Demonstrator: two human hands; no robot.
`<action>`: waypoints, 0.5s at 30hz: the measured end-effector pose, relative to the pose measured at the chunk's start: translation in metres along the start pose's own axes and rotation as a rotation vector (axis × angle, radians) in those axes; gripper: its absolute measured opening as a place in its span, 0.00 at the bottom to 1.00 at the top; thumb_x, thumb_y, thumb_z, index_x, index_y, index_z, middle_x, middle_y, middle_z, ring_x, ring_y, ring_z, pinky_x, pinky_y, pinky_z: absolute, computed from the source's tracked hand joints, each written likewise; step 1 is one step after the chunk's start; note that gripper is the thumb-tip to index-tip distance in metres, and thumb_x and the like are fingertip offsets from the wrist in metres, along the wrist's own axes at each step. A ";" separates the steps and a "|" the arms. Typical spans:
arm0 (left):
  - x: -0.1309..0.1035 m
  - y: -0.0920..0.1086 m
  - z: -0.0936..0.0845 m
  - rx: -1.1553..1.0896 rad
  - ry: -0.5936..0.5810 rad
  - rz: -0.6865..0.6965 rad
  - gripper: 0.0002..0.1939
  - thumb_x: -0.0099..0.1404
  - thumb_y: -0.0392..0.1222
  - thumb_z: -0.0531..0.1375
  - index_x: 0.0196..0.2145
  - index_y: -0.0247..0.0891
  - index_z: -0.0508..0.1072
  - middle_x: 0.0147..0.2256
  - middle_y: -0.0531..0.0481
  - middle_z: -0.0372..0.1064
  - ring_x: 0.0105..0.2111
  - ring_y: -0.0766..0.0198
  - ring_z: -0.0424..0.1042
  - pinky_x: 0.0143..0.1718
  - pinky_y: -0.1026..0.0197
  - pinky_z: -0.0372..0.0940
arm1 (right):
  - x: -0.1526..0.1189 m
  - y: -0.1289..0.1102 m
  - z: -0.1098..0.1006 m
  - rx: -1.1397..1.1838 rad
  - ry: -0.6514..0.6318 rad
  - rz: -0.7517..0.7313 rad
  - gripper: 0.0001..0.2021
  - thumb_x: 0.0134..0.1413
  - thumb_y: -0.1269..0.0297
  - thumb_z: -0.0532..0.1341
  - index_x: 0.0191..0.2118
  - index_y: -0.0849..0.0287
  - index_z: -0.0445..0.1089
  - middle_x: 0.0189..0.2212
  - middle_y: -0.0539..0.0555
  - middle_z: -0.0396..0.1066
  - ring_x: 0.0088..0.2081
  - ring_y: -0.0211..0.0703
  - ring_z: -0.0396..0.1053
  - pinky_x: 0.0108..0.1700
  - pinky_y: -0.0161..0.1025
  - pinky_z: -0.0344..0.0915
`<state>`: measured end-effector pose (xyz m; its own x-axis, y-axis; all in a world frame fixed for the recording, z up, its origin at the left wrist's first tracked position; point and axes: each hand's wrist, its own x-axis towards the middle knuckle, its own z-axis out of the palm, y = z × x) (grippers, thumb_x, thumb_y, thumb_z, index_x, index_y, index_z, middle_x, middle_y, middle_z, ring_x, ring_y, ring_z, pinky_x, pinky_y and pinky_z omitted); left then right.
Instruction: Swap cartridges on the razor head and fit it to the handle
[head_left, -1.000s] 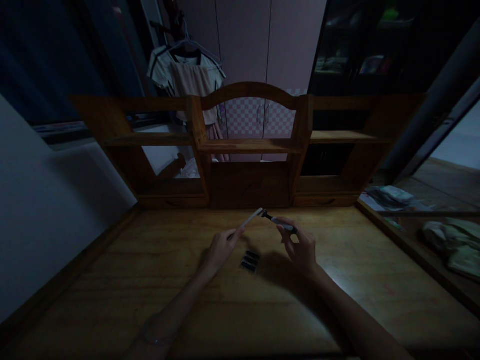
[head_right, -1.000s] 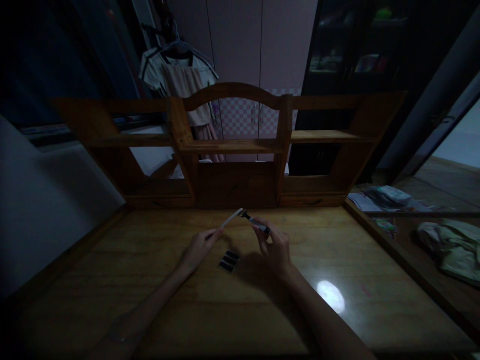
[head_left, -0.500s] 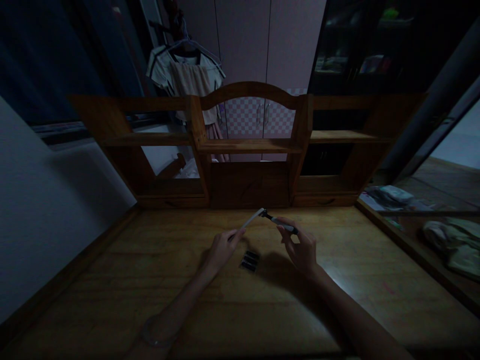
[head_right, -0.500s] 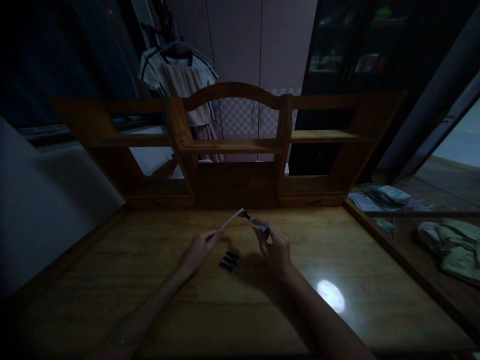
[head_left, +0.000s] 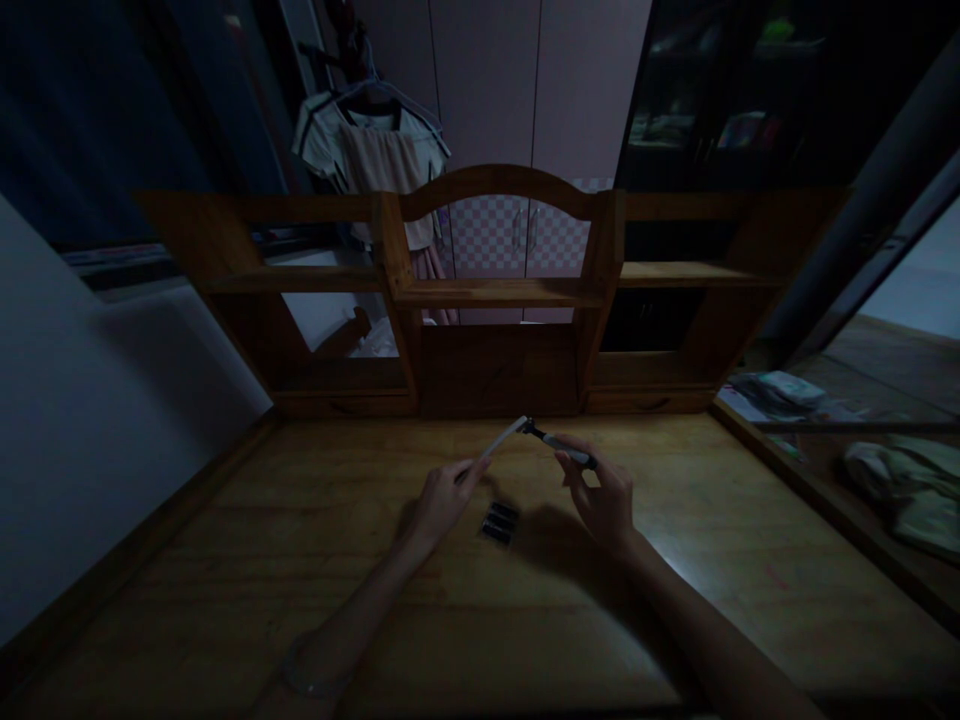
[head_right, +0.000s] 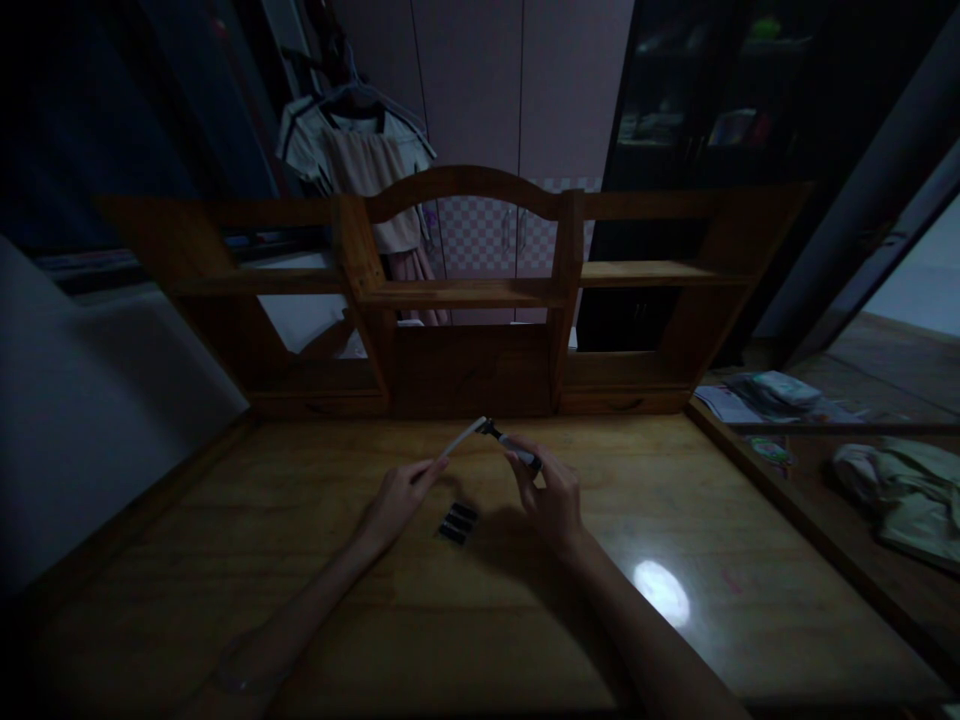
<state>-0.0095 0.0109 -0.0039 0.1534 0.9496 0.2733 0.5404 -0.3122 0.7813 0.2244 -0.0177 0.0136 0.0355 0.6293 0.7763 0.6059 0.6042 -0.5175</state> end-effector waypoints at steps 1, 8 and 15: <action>0.000 0.000 0.000 0.003 0.000 -0.001 0.25 0.65 0.57 0.50 0.35 0.33 0.77 0.30 0.49 0.74 0.31 0.61 0.70 0.32 0.65 0.57 | 0.000 0.000 0.000 -0.002 0.004 0.000 0.11 0.60 0.65 0.59 0.48 0.55 0.69 0.37 0.53 0.74 0.28 0.39 0.71 0.37 0.37 0.69; 0.000 -0.003 0.002 -0.002 0.000 -0.019 0.25 0.65 0.57 0.50 0.36 0.33 0.78 0.31 0.48 0.75 0.32 0.59 0.71 0.32 0.64 0.59 | 0.000 0.001 0.002 -0.001 0.004 0.011 0.11 0.61 0.63 0.58 0.48 0.55 0.69 0.37 0.53 0.74 0.27 0.39 0.71 0.34 0.37 0.69; -0.001 -0.002 0.001 -0.007 -0.015 -0.011 0.25 0.65 0.56 0.50 0.34 0.33 0.77 0.29 0.48 0.74 0.30 0.61 0.70 0.31 0.64 0.58 | 0.000 0.001 0.000 0.010 -0.014 0.012 0.10 0.60 0.65 0.58 0.48 0.54 0.69 0.38 0.53 0.74 0.29 0.40 0.72 0.36 0.38 0.70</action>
<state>-0.0100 0.0108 -0.0057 0.1600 0.9534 0.2558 0.5362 -0.3015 0.7884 0.2247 -0.0172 0.0129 0.0319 0.6431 0.7651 0.5972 0.6016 -0.5305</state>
